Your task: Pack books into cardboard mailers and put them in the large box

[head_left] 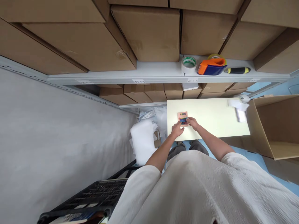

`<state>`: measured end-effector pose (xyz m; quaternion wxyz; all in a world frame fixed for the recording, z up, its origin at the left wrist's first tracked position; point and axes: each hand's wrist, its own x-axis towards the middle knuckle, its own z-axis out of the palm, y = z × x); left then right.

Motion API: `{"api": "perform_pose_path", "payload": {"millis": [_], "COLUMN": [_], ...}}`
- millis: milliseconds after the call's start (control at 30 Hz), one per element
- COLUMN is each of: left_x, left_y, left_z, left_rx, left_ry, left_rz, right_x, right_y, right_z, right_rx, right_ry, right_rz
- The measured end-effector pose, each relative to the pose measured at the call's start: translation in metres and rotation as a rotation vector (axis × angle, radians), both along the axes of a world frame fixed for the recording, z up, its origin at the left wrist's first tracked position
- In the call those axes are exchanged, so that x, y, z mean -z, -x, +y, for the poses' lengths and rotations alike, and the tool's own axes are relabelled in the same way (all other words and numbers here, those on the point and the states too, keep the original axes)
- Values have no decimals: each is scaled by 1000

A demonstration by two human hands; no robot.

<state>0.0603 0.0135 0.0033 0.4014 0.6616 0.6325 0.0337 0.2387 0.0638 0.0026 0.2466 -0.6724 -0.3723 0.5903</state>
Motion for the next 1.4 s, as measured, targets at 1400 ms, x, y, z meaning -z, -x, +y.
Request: {"api": "perform_pose_path", "payload": {"millis": [1400], "left_x": [9], "left_y": [-1], "left_z": [14], "left_rx": [-356], "left_ry": [147], "left_rz": [-440], "right_x": [-26], "right_y": [7], "right_z": [-4], "right_rx": [-55], "right_ry": [97], "right_rz": [9]}}
